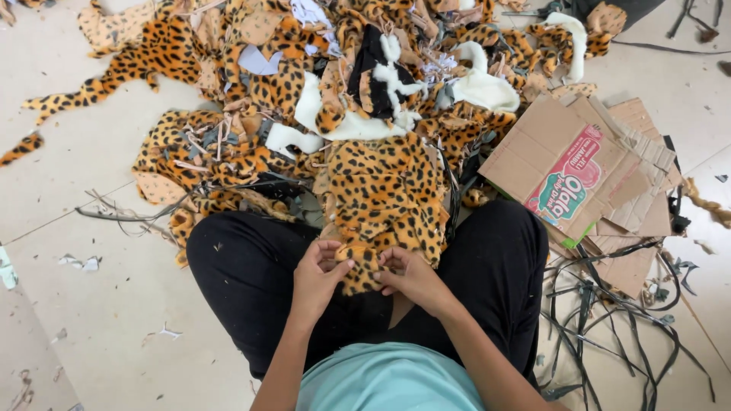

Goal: Sorting and arranging leopard-print fabric scraps onto a cardboard sheet

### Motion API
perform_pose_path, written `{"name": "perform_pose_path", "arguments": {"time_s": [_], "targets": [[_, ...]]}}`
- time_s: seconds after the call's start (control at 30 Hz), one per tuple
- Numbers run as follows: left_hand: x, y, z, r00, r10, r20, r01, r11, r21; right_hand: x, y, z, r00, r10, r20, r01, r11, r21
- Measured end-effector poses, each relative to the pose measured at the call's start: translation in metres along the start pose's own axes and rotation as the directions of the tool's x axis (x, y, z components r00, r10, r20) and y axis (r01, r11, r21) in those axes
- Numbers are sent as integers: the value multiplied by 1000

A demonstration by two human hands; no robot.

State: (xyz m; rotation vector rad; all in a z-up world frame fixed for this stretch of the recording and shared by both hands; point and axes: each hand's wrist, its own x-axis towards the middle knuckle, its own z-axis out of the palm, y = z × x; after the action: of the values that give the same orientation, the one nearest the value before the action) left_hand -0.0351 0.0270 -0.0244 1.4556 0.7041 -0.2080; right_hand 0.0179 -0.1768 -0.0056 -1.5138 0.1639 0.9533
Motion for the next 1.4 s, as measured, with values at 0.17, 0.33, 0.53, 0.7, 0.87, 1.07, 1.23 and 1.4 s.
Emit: {"name": "perform_pose_path", "arguments": {"time_s": [0.17,0.33,0.53,0.7,0.87,1.07,1.23,1.4], "targets": [[3,24,-5,996,58,-65,-53,995,88,15,10,11,999,-36,-33,32,992,-124],[12,49,-1,981,157,-113,-125,962,244,21,5,22,994,-83,-69,71,984,-161],[23,51,3,969,223,-105,-168,909,382,23,0,19,981,-155,-118,118,953,-278],[21,45,2,981,181,-65,-139,900,413,17,2,16,980,-144,-138,98,950,-297],[16,49,1,984,168,-55,-131,900,417,16,1,13,974,-172,-144,103,912,-398],[12,52,0,984,176,-29,-148,894,423,11,-4,15,953,-248,-176,135,863,-487],[5,49,4,948,320,7,-286,837,467,11,-3,13,937,-294,-190,152,830,-537],[10,32,13,870,491,53,-422,683,596,17,2,9,906,-382,-184,200,768,-608]]}}
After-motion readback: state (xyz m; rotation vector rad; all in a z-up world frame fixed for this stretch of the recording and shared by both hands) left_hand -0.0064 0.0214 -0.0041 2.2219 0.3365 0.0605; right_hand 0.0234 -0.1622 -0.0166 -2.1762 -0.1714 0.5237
